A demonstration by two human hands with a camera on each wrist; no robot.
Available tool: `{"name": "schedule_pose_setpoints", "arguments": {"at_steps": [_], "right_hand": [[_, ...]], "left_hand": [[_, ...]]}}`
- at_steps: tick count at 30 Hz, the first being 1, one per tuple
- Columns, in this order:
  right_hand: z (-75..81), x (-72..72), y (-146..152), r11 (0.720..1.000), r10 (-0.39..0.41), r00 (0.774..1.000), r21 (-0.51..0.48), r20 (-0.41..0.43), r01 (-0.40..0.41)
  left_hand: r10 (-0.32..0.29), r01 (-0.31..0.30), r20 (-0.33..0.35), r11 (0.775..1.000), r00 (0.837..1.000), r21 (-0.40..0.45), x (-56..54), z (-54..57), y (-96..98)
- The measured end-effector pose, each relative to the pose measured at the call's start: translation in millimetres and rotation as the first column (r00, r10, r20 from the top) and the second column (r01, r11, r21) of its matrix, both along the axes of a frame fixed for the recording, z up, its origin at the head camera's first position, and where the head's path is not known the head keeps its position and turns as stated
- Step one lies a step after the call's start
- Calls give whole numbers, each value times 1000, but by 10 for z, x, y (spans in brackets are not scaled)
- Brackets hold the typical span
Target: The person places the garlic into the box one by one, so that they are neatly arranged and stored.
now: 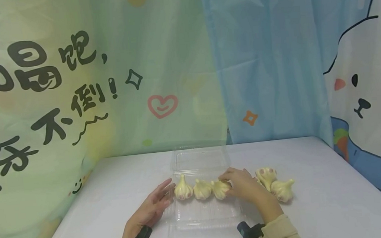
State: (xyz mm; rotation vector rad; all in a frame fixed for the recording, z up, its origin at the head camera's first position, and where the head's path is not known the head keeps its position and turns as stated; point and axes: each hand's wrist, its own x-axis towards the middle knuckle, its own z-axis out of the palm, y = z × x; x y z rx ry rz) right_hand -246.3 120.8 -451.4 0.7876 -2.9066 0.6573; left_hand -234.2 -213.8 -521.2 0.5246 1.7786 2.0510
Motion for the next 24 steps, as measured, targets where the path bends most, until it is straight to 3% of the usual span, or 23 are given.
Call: {"name": "schedule_pose_setpoints", "arguments": {"at_steps": [11,24], "right_hand": [[-7,2,42,998,29,999,-64,46,-26],[33,46,47,999,-11,996,-34,83,14]], "left_hand": [[13,-13,4,1000,1000,-9,5,10,-2],[-4,4,-4,1000,1000,13,-8,-4,6]]}}
